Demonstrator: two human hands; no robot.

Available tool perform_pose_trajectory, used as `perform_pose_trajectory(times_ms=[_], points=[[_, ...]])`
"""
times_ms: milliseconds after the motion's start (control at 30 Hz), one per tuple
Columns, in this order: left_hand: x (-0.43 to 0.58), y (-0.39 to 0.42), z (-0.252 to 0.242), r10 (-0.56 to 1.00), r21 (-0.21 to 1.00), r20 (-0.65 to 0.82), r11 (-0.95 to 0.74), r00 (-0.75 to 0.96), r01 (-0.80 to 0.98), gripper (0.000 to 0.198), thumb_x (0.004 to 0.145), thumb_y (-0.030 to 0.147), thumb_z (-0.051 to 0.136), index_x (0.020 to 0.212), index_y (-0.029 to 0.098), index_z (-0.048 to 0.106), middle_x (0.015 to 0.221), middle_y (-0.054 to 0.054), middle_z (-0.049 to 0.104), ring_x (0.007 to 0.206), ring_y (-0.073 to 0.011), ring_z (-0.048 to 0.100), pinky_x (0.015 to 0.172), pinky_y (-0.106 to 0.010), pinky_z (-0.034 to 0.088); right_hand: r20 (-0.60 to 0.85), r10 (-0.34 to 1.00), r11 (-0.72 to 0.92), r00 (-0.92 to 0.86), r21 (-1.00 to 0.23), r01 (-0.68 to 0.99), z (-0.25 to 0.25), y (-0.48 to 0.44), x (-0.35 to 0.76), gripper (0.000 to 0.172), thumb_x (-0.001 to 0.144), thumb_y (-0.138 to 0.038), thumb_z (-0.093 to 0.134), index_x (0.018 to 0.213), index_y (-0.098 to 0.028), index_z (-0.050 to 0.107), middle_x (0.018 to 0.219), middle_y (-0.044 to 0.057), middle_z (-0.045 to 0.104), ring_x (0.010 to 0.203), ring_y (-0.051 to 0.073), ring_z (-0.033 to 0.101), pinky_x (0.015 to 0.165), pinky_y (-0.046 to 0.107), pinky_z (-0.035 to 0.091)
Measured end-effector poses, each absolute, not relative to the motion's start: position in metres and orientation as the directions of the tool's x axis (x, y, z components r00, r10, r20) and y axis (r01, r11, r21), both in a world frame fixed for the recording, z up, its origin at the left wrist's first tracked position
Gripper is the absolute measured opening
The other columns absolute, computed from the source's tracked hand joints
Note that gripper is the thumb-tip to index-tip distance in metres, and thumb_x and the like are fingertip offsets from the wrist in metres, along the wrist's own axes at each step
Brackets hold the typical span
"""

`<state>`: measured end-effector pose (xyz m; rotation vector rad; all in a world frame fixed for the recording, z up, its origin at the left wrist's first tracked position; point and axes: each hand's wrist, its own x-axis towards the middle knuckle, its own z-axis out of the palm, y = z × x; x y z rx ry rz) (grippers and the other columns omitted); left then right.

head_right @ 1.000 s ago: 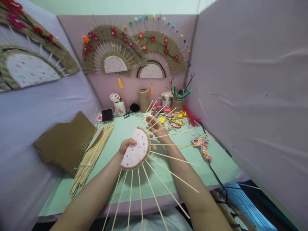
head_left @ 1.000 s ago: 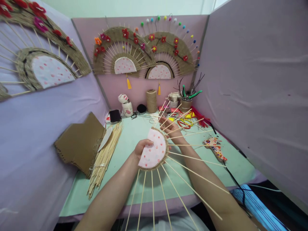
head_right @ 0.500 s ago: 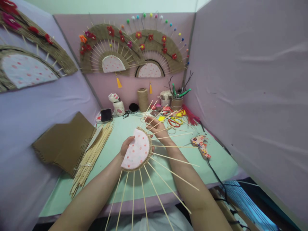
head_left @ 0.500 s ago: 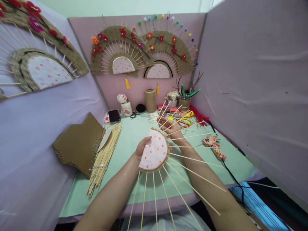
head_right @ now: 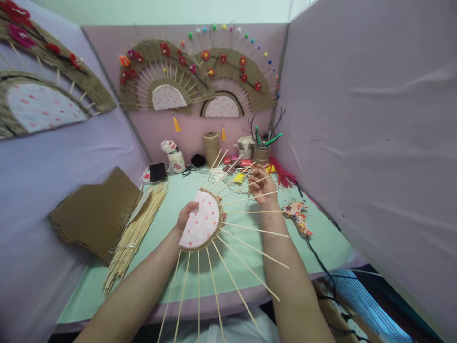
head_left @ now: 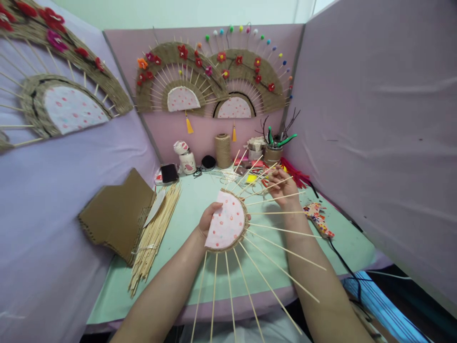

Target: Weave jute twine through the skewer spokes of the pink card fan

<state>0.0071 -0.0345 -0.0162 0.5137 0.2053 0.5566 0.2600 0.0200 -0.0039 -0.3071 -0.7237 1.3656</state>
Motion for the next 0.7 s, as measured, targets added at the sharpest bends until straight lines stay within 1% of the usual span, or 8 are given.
perform_pose_trajectory(times_ms=[167, 300, 400, 500, 533, 600, 633, 700], points=[[0.009, -0.033, -0.019, 0.548, 0.533, -0.077, 0.729, 0.833, -0.43, 0.064, 0.072, 0.034, 0.049, 0.131, 0.007, 0.044, 0.11, -0.019, 0.065, 0.103, -0.0329, 0.06, 0.09, -0.047, 0.039, 0.306, 0.938, 0.323, 0.164, -0.598, -0.733, 0.001, 0.014, 0.269, 0.006, 0.075, -0.029, 0.063, 0.081, -0.029, 0.064, 0.072, -0.005, 0.063, 0.044, 0.006, 0.032, 0.034, 0.015, 0.032], [0.013, -0.035, -0.018, 0.5, 0.526, -0.077, 0.755, 0.863, -0.391, 0.064, 0.073, 0.035, 0.048, 0.131, 0.008, 0.044, 0.111, -0.02, 0.064, 0.103, -0.0333, 0.06, 0.09, -0.047, 0.038, 0.308, 0.912, 0.41, 0.272, -0.638, -0.652, 0.003, 0.009, 0.272, 0.009, 0.079, -0.032, 0.057, 0.079, -0.033, 0.066, 0.094, -0.005, 0.069, 0.046, 0.008, 0.03, 0.036, 0.019, 0.033], [0.015, -0.039, -0.016, 0.459, 0.518, -0.05, 0.771, 0.887, -0.371, 0.064, 0.074, 0.036, 0.048, 0.132, 0.008, 0.044, 0.112, -0.02, 0.064, 0.103, -0.0332, 0.06, 0.09, -0.047, 0.038, 0.306, 0.912, 0.41, 0.273, -0.642, -0.648, 0.002, 0.007, 0.275, 0.014, 0.082, -0.032, 0.053, 0.082, -0.036, 0.067, 0.108, -0.008, 0.067, 0.047, 0.008, 0.034, 0.039, 0.02, 0.038], [0.016, -0.04, -0.016, 0.445, 0.516, -0.038, 0.775, 0.895, -0.364, 0.065, 0.074, 0.036, 0.049, 0.132, 0.008, 0.043, 0.112, -0.02, 0.063, 0.103, -0.0334, 0.06, 0.09, -0.047, 0.038, 0.293, 0.936, 0.342, 0.195, -0.627, -0.7, 0.0, 0.01, 0.274, 0.015, 0.081, -0.029, 0.056, 0.089, -0.036, 0.067, 0.112, -0.009, 0.066, 0.051, 0.005, 0.045, 0.044, 0.017, 0.044], [0.016, -0.04, -0.017, 0.448, 0.516, -0.034, 0.773, 0.893, -0.368, 0.065, 0.073, 0.035, 0.05, 0.132, 0.008, 0.043, 0.112, -0.02, 0.063, 0.103, -0.0334, 0.06, 0.09, -0.047, 0.038, 0.28, 0.947, 0.305, 0.158, -0.624, -0.719, -0.001, 0.012, 0.272, 0.016, 0.08, -0.028, 0.058, 0.091, -0.035, 0.067, 0.111, -0.008, 0.067, 0.056, 0.005, 0.05, 0.047, 0.015, 0.047], [0.015, -0.039, -0.02, 0.456, 0.518, -0.032, 0.769, 0.889, -0.376, 0.065, 0.073, 0.035, 0.05, 0.132, 0.007, 0.043, 0.112, -0.02, 0.064, 0.103, -0.0336, 0.06, 0.09, -0.047, 0.038, 0.249, 0.965, 0.226, 0.084, -0.622, -0.75, -0.002, 0.016, 0.263, 0.02, 0.076, -0.023, 0.062, 0.095, -0.031, 0.067, 0.112, -0.006, 0.067, 0.074, 0.006, 0.061, 0.06, 0.015, 0.052], [0.015, -0.039, -0.021, 0.459, 0.519, -0.036, 0.768, 0.888, -0.375, 0.065, 0.073, 0.035, 0.049, 0.131, 0.006, 0.043, 0.112, -0.021, 0.064, 0.103, -0.0338, 0.06, 0.091, -0.047, 0.037, 0.232, 0.971, 0.19, 0.052, -0.624, -0.758, -0.003, 0.018, 0.256, 0.023, 0.075, -0.021, 0.063, 0.096, -0.029, 0.067, 0.112, -0.004, 0.067, 0.085, 0.007, 0.063, 0.068, 0.016, 0.053], [0.014, -0.038, -0.024, 0.463, 0.526, -0.047, 0.765, 0.885, -0.372, 0.065, 0.073, 0.035, 0.049, 0.13, 0.004, 0.044, 0.11, -0.021, 0.064, 0.102, -0.0338, 0.06, 0.091, -0.047, 0.037, 0.206, 0.979, 0.137, 0.005, -0.636, -0.759, -0.007, 0.021, 0.238, 0.026, 0.073, -0.02, 0.064, 0.099, -0.025, 0.066, 0.113, -0.002, 0.067, 0.102, 0.011, 0.062, 0.083, 0.02, 0.052]])
